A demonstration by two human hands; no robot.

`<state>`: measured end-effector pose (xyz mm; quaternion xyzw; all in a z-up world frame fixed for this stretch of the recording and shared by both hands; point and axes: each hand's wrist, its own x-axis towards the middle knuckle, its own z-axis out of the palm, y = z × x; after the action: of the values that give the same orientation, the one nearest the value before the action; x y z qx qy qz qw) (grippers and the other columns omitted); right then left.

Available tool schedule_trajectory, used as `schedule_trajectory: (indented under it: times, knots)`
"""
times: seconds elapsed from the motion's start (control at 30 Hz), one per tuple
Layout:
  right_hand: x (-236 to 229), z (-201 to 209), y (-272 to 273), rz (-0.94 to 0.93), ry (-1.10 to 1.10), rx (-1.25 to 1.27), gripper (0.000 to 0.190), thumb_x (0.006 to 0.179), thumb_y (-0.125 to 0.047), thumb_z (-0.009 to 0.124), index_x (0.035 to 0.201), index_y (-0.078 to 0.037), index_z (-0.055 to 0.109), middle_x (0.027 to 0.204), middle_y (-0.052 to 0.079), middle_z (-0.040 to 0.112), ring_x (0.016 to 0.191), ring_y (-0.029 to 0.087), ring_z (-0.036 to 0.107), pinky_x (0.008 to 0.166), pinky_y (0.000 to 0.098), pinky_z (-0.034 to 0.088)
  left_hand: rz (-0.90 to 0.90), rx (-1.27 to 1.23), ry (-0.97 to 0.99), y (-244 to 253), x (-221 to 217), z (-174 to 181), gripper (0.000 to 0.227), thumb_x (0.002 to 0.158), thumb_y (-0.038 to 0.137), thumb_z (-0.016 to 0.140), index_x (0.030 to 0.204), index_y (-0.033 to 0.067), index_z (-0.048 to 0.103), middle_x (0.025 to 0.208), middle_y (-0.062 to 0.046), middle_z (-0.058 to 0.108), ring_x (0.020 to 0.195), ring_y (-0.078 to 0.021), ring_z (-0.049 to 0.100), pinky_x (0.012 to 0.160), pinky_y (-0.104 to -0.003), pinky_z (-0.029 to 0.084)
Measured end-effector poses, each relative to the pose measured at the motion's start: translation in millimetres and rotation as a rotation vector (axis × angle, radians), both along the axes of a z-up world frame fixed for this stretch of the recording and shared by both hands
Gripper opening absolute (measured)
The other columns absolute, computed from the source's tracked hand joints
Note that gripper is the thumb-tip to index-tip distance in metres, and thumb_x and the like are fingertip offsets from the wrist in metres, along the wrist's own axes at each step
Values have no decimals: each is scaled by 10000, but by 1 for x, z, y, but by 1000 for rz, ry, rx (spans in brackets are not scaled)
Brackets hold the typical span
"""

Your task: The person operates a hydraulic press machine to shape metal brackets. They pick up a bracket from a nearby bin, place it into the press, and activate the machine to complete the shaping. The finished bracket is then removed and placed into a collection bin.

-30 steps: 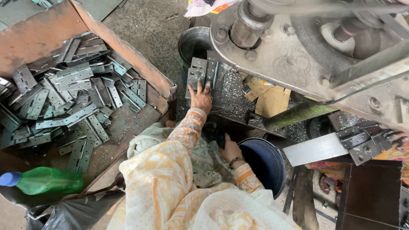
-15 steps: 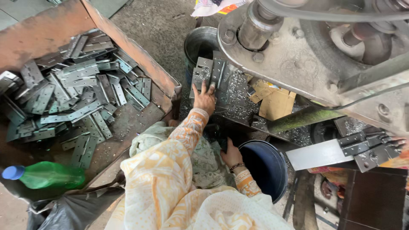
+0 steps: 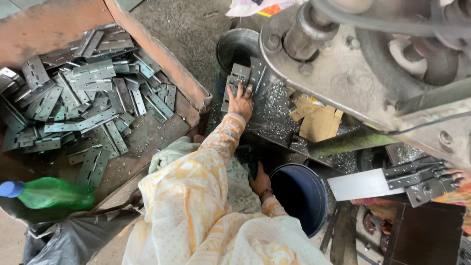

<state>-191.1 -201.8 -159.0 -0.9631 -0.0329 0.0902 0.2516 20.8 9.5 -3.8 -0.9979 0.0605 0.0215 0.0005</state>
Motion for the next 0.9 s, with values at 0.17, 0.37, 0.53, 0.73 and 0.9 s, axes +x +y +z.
schedule_trajectory:
  times: [0.17, 0.37, 0.53, 0.73, 0.9]
  knots:
    - [3, 9, -5, -4, 27, 36, 863, 831, -282, 715, 1582, -180, 302, 1008, 317, 716, 903, 523, 686, 792, 580, 570, -54, -139, -73, 21, -15, -12, 485, 983, 365, 512, 1425, 172, 561, 1619, -29, 333, 1530, -359, 165, 1148, -753, 138]
    - [18, 48, -22, 74, 20, -47, 789, 796, -356, 764, 1477, -116, 449, 1070, 315, 709, 980, 517, 681, 835, 558, 550, 239, -248, -333, 145, -57, -52, 361, 979, 362, 616, 1286, 182, 674, 1472, -63, 564, 1427, -321, 422, 1119, -613, 376]
    - [42, 86, -29, 151, 62, -133, 720, 809, -356, 773, 1417, -83, 500, 1082, 307, 714, 1029, 497, 680, 888, 531, 541, 772, -453, -144, 262, -114, -119, 582, 757, 189, 714, 1332, 217, 627, 1297, -66, 634, 1210, -297, 553, 941, -521, 503]
    - [39, 101, -17, 144, 80, -191, 703, 813, -353, 771, 1410, -87, 512, 1087, 299, 718, 1046, 483, 683, 893, 522, 541, 1123, -344, -73, 316, -205, -198, 556, 816, 288, 800, 1312, 123, 610, 1395, -104, 527, 1286, -324, 504, 975, -541, 498]
    - [40, 106, -20, 115, 110, -198, 721, 805, -347, 770, 1426, -97, 502, 1101, 291, 721, 1056, 479, 683, 901, 513, 546, 1176, -226, -241, 328, -220, -223, 555, 763, 237, 780, 1265, 89, 593, 1393, -121, 465, 1278, -336, 466, 938, -537, 488]
